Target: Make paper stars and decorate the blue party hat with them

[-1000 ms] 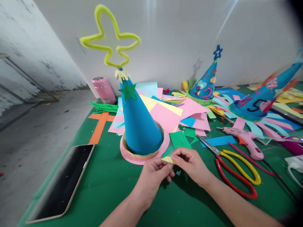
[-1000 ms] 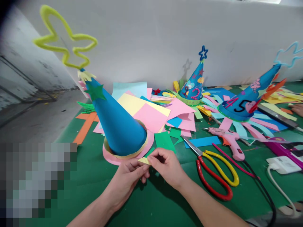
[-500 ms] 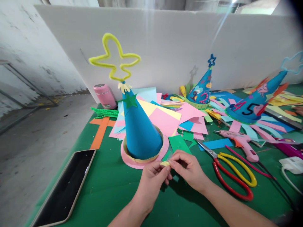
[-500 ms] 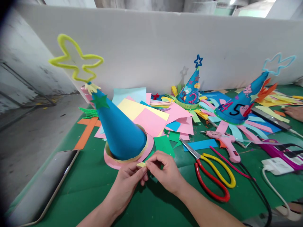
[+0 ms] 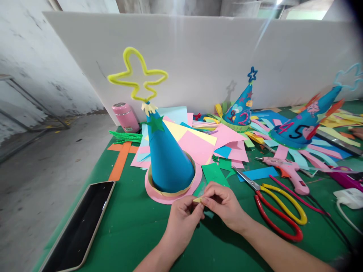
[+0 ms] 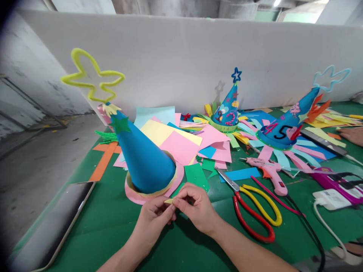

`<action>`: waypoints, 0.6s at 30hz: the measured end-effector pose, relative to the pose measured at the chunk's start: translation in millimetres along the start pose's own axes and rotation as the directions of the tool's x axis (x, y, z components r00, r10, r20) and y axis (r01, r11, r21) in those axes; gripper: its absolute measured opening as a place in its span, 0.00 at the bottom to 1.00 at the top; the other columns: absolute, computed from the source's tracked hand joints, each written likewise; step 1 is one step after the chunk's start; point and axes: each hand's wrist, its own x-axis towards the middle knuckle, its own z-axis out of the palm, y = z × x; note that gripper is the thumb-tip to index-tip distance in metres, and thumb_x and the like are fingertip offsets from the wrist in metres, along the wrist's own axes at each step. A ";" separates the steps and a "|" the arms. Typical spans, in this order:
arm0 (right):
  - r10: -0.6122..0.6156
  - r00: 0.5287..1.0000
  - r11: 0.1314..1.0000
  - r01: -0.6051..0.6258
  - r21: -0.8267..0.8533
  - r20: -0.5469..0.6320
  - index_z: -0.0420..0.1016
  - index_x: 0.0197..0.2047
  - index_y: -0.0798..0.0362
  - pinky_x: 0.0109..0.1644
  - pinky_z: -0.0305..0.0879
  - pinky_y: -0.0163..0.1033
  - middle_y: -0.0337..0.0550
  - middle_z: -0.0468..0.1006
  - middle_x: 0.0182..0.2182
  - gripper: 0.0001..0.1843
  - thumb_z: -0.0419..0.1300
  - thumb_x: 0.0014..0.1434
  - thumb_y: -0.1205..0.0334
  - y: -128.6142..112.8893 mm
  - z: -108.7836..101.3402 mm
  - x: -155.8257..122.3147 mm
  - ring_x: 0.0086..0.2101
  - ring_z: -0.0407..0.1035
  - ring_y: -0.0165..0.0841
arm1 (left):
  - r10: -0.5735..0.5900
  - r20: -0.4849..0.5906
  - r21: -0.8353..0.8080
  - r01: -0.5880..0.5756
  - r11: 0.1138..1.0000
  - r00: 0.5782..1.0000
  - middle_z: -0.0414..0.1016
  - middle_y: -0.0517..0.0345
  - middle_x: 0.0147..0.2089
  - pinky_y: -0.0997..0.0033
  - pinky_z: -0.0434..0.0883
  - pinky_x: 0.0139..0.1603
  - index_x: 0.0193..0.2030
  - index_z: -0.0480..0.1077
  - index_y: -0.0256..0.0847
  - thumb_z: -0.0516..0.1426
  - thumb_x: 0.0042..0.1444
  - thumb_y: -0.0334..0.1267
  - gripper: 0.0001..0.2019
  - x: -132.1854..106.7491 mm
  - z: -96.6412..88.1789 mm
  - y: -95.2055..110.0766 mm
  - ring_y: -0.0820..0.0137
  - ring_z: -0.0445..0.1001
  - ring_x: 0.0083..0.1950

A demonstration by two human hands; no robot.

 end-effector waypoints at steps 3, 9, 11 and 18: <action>0.004 1.000 1.000 -0.004 -0.020 -0.011 0.71 0.25 0.55 0.30 0.59 0.33 0.38 0.68 0.23 0.07 0.58 0.55 0.64 0.9 1.2 -1.0 0.26 0.63 0.28 | -0.004 -0.005 0.004 0.004 1.000 1.000 0.64 0.61 0.16 0.76 0.57 0.20 0.19 0.67 0.35 0.55 0.48 0.39 0.11 -0.5 0.2 1.4 0.76 0.60 0.18; 0.037 0.998 0.991 -0.043 -0.125 -0.046 0.71 0.26 0.55 0.31 0.59 0.33 0.40 0.69 0.24 0.09 0.55 0.56 0.64 -0.3 3.9 -3.8 0.27 0.63 0.29 | -0.037 -0.020 -0.062 0.036 0.997 0.999 0.64 0.62 0.16 0.77 0.57 0.20 0.20 0.66 0.35 0.56 0.48 0.39 0.12 -1.4 0.8 2.6 0.77 0.59 0.19; 0.053 0.998 0.989 -0.055 -0.135 -0.024 0.70 0.27 0.55 0.33 0.60 0.34 0.40 0.69 0.25 0.10 0.53 0.58 0.64 -0.6 4.3 -4.0 0.29 0.64 0.29 | -0.072 -0.021 -0.122 0.069 0.990 0.997 0.64 0.62 0.16 0.78 0.56 0.20 0.20 0.66 0.34 0.56 0.48 0.40 0.12 -1.1 1.6 1.5 0.78 0.59 0.19; 0.064 0.995 0.972 -0.081 -0.223 -0.082 0.65 0.23 0.55 0.27 0.56 0.32 0.36 0.64 0.22 0.10 0.53 0.56 0.66 1.9 3.7 -2.8 0.24 0.59 0.27 | -0.090 -0.029 -0.140 0.085 0.987 0.996 0.65 0.61 0.17 0.78 0.56 0.21 0.20 0.66 0.34 0.57 0.48 0.40 0.12 0.1 2.1 2.6 0.78 0.60 0.19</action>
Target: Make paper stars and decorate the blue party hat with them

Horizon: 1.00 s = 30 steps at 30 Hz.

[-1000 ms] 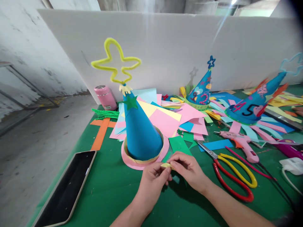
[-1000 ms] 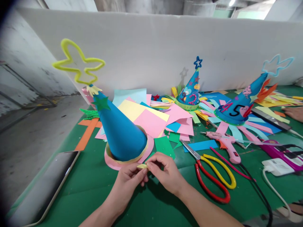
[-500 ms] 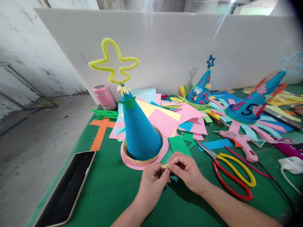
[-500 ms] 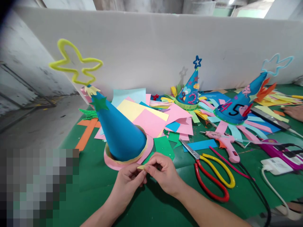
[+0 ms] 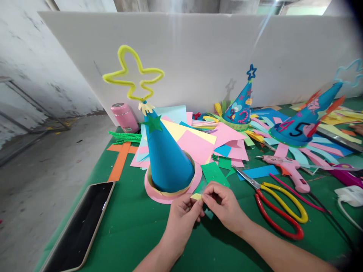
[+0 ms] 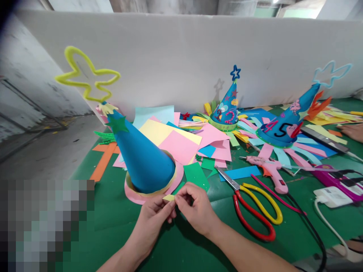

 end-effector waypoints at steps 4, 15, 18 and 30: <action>-0.030 0.999 0.998 0.031 -0.054 0.010 0.63 0.23 0.55 0.27 0.55 0.32 0.36 0.64 0.21 0.09 0.54 0.55 0.66 -1.9 -2.6 1.0 0.23 0.59 0.27 | 0.021 0.020 -0.025 -0.021 0.999 1.000 0.66 0.62 0.21 0.77 0.58 0.23 0.26 0.68 0.35 0.57 0.47 0.39 0.08 1.6 -2.2 3.3 0.77 0.61 0.22; -0.065 0.995 0.994 0.071 -0.080 0.072 0.62 0.22 0.54 0.25 0.55 0.32 0.36 0.63 0.20 0.09 0.53 0.53 0.68 -8.1 -4.3 0.1 0.22 0.57 0.27 | 0.106 0.092 0.029 -0.109 0.994 0.990 0.62 0.64 0.20 0.77 0.59 0.24 0.21 0.64 0.36 0.56 0.50 0.39 0.11 3.0 -9.9 7.1 0.77 0.60 0.22; -0.076 0.994 0.995 0.080 -0.065 0.073 0.62 0.21 0.54 0.25 0.55 0.32 0.35 0.63 0.20 0.09 0.54 0.52 0.69 -8.3 -6.4 1.4 0.22 0.58 0.26 | 0.127 0.116 0.045 -0.133 0.990 0.985 0.62 0.63 0.20 0.76 0.59 0.23 0.22 0.65 0.36 0.55 0.51 0.39 0.11 2.8 -10.2 8.5 0.76 0.60 0.23; -0.102 0.992 0.991 0.108 -0.084 0.070 0.63 0.21 0.54 0.25 0.55 0.32 0.35 0.64 0.20 0.09 0.55 0.52 0.70 -10.7 -10.0 1.3 0.22 0.58 0.26 | 0.119 0.138 0.063 -0.129 0.990 0.983 0.62 0.63 0.21 0.75 0.60 0.25 0.24 0.66 0.37 0.55 0.51 0.40 0.10 3.7 -11.4 4.8 0.75 0.61 0.24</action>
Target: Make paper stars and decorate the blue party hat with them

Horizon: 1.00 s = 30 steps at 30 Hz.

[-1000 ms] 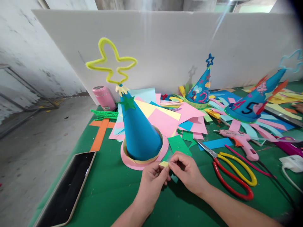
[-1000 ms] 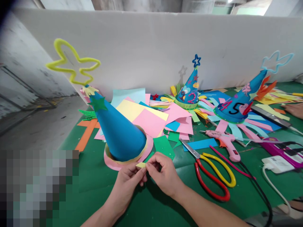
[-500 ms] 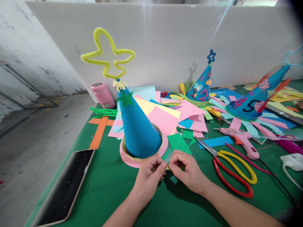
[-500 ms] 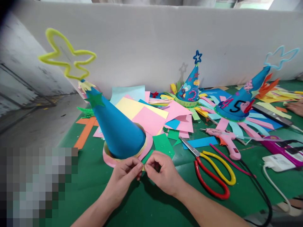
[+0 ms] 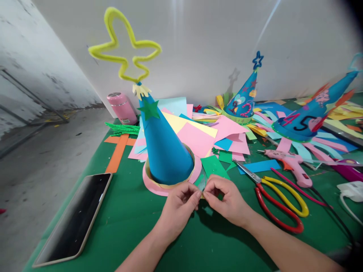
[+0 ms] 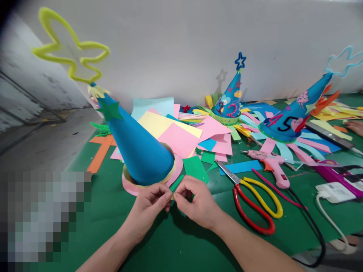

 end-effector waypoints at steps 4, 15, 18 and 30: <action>0.137 0.990 0.987 -0.139 0.078 0.026 0.66 0.22 0.55 0.23 0.54 0.31 0.35 0.65 0.19 0.09 0.56 0.53 0.63 5.6 0.9 -0.2 0.21 0.57 0.25 | 0.042 -0.046 0.047 -0.040 0.998 0.998 0.60 0.64 0.20 0.76 0.59 0.24 0.23 0.64 0.37 0.54 0.52 0.39 0.10 0.0 0.8 -0.6 0.76 0.60 0.23; 0.208 0.974 0.960 -0.221 0.169 0.092 0.66 0.24 0.55 0.25 0.56 0.31 0.36 0.65 0.21 0.10 0.55 0.55 0.61 5.0 -1.6 3.0 0.23 0.57 0.26 | 0.031 -0.117 0.081 -0.021 0.996 0.993 0.59 0.65 0.19 0.76 0.57 0.23 0.23 0.64 0.37 0.54 0.52 0.40 0.11 1.3 4.1 -2.0 0.76 0.58 0.22; 0.171 0.981 0.977 -0.181 0.117 0.092 0.66 0.24 0.55 0.26 0.56 0.31 0.36 0.64 0.21 0.10 0.53 0.56 0.62 3.8 -2.7 3.6 0.24 0.58 0.26 | 0.027 -0.140 0.084 -0.015 0.996 0.990 0.59 0.65 0.19 0.76 0.56 0.23 0.22 0.63 0.38 0.54 0.51 0.40 0.11 1.8 4.6 -1.3 0.76 0.58 0.22; 0.230 0.972 0.967 -0.224 0.118 -0.044 0.64 0.25 0.54 0.25 0.54 0.31 0.35 0.60 0.21 0.12 0.52 0.57 0.58 10.2 -6.6 2.9 0.23 0.55 0.26 | 0.001 -0.245 0.025 0.005 1.000 0.969 0.60 0.65 0.18 0.76 0.57 0.23 0.22 0.63 0.38 0.54 0.51 0.39 0.10 -0.4 3.6 0.8 0.76 0.59 0.22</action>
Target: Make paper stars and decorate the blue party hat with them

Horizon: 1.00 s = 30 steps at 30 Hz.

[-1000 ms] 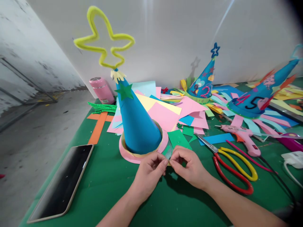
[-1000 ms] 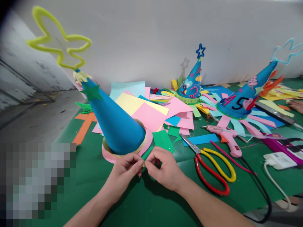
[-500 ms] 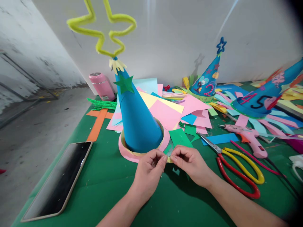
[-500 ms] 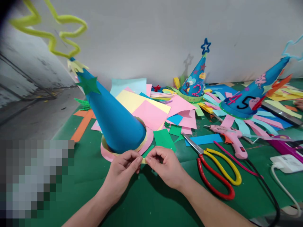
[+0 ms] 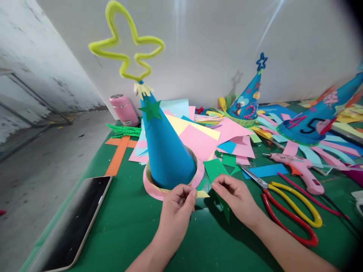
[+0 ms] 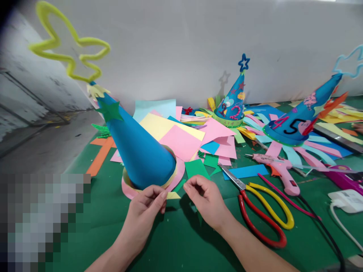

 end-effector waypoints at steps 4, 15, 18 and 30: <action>-0.017 0.997 0.999 0.014 0.043 0.072 0.65 0.28 0.54 0.26 0.56 0.31 0.37 0.63 0.23 0.09 0.52 0.57 0.59 -2.8 5.7 -1.2 0.25 0.57 0.27 | -0.011 0.032 -0.004 0.012 1.000 0.999 0.61 0.65 0.18 0.76 0.57 0.22 0.21 0.64 0.38 0.55 0.50 0.39 0.11 0.0 1.7 -1.0 0.76 0.60 0.22; 0.043 0.993 0.995 -0.053 0.090 0.112 0.62 0.23 0.54 0.22 0.49 0.31 0.32 0.58 0.18 0.12 0.53 0.56 0.58 -2.8 7.5 -1.4 0.20 0.51 0.25 | -0.052 0.075 -0.150 0.062 0.987 0.996 0.65 0.62 0.21 0.76 0.60 0.24 0.26 0.67 0.37 0.53 0.53 0.39 0.09 0.9 3.6 -5.7 0.75 0.63 0.22; 0.048 0.996 0.993 -0.056 0.104 0.077 0.62 0.23 0.54 0.22 0.49 0.31 0.32 0.58 0.18 0.12 0.54 0.55 0.59 -3.2 8.6 -1.8 0.20 0.51 0.25 | -0.057 0.123 -0.225 0.084 0.971 0.991 0.66 0.60 0.23 0.75 0.62 0.26 0.27 0.67 0.37 0.51 0.54 0.40 0.10 0.6 3.8 -7.6 0.74 0.64 0.24; -0.012 0.989 0.999 0.017 -0.033 0.146 0.63 0.24 0.54 0.28 0.55 0.31 0.35 0.62 0.22 0.11 0.51 0.58 0.62 -7.9 10.1 -5.0 0.25 0.57 0.27 | -0.052 0.134 -0.071 0.062 0.996 0.990 0.62 0.65 0.19 0.77 0.58 0.22 0.23 0.64 0.37 0.54 0.51 0.38 0.09 -0.7 3.2 -7.2 0.77 0.60 0.21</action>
